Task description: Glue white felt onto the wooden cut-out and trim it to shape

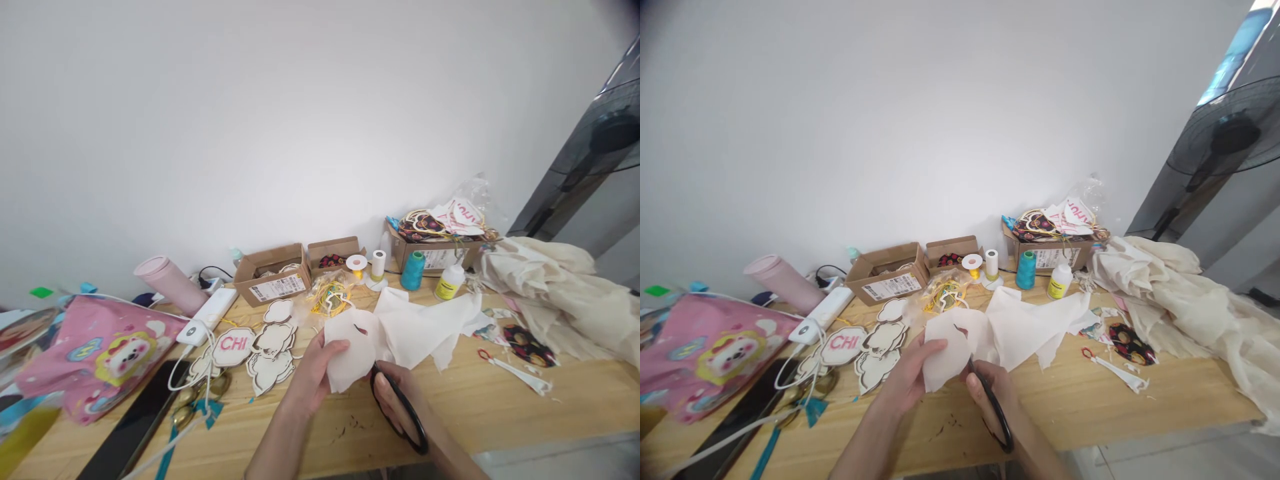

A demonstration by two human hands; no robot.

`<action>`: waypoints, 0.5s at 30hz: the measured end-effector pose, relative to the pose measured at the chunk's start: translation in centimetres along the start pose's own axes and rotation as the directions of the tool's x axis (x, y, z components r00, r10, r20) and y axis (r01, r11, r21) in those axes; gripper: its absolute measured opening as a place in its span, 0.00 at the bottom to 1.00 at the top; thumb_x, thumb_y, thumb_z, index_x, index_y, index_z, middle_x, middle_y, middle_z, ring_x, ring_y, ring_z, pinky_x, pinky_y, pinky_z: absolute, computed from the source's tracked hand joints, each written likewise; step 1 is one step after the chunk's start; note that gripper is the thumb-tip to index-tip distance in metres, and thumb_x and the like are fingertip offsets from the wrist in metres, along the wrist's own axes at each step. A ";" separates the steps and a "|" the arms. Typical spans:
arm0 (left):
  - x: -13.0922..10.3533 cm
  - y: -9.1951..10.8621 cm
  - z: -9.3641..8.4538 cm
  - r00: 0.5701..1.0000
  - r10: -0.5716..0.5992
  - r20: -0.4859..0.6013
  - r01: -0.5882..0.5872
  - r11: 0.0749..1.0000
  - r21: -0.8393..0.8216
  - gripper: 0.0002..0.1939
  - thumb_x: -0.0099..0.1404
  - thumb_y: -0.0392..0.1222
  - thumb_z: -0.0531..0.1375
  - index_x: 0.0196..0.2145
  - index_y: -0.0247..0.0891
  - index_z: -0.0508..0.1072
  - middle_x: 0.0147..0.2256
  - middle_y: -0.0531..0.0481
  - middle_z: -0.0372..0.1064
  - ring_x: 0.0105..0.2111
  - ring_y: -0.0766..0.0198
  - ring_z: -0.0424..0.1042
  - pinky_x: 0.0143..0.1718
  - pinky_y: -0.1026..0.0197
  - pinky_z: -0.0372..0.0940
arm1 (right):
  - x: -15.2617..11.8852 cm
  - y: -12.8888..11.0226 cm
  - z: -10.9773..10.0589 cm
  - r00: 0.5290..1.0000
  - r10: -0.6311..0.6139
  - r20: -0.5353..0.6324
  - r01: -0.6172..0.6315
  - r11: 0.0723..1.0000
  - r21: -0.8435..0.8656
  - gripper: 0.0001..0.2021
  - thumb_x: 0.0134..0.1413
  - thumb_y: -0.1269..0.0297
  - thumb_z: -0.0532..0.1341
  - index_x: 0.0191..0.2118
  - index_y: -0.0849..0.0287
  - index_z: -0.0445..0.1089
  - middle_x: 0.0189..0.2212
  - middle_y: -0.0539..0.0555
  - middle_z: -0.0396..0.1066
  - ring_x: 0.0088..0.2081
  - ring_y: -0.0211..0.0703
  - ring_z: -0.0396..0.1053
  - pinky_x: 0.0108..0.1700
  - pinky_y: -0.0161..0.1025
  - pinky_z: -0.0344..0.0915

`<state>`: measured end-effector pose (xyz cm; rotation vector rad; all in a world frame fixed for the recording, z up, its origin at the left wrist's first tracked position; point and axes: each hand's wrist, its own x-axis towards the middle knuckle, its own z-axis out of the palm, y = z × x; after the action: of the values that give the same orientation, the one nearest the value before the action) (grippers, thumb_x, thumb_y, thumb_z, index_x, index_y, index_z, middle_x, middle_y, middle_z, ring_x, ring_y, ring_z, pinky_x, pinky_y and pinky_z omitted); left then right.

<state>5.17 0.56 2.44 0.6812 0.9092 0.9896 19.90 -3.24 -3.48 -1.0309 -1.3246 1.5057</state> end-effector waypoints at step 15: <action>-0.3 -0.7 0.4 0.996 -0.029 -0.079 0.032 0.998 0.045 0.22 0.50 0.37 0.62 0.44 0.32 0.66 0.38 0.40 0.72 0.33 0.58 0.72 0.30 0.62 0.65 | 0.5 -1.5 0.5 0.997 -0.066 0.046 0.059 0.989 0.138 0.25 0.48 0.37 0.47 0.22 0.55 0.58 0.13 0.46 0.49 0.13 0.30 0.44 0.14 0.33 0.44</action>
<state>5.73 0.02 2.18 0.6700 1.0111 0.9759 19.44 -2.75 -1.92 -0.8622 -1.2581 1.5612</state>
